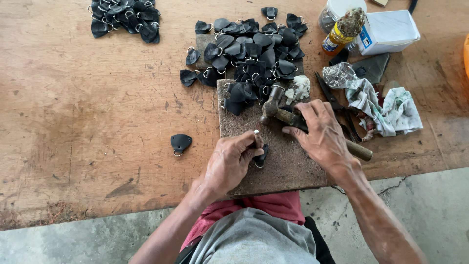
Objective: The person sits at a workbench attaching metal rings to small black leather pieces. They pick up a piece, position a ring on it, hammer the ring closed with a ball-peen hammer on a stone block, and set the finished piece aside, repeating this cycle continuously.
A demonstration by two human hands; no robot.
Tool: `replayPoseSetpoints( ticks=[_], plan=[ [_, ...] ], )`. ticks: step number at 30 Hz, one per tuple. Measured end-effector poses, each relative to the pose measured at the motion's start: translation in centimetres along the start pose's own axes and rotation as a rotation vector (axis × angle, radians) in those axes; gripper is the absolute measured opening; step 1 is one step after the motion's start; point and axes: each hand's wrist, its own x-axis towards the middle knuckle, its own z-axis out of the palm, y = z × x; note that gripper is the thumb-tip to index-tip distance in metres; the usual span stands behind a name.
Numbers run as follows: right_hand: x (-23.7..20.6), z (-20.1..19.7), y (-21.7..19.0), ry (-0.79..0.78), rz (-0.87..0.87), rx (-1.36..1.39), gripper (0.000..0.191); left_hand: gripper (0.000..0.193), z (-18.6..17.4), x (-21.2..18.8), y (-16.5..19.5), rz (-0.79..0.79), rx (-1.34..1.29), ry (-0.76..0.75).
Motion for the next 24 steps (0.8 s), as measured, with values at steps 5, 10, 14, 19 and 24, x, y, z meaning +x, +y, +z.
replayPoseSetpoints(
  ticks=[5, 10, 14, 19, 24],
  plan=[
    [-0.5, 0.4, 0.3, -0.008, 0.03, 0.02, 0.039, 0.012, 0.5, -0.4, 0.3, 0.122, 0.072, 0.045],
    [-2.7, -3.5, 0.1, -0.313, 0.5, 0.301, 0.031, 0.015, 0.6, -0.8, 0.6, 0.111, 0.129, 0.024],
    [-5.3, -7.9, -2.1, -0.223, 0.293, 0.445, 0.029, 0.016, 1.3, -1.0, 0.4, 0.177, 0.18, 0.08],
    [-6.5, -11.4, -5.4, -0.001, 0.113, 0.69, 0.032, 0.018, 1.9, -1.4, 0.1, 0.209, 0.19, 0.11],
    [-5.6, -10.4, -4.5, -0.293, 0.108, 0.297, 0.027, 0.021, 2.0, -1.4, -0.1, 0.186, 0.184, 0.123]
  ],
)
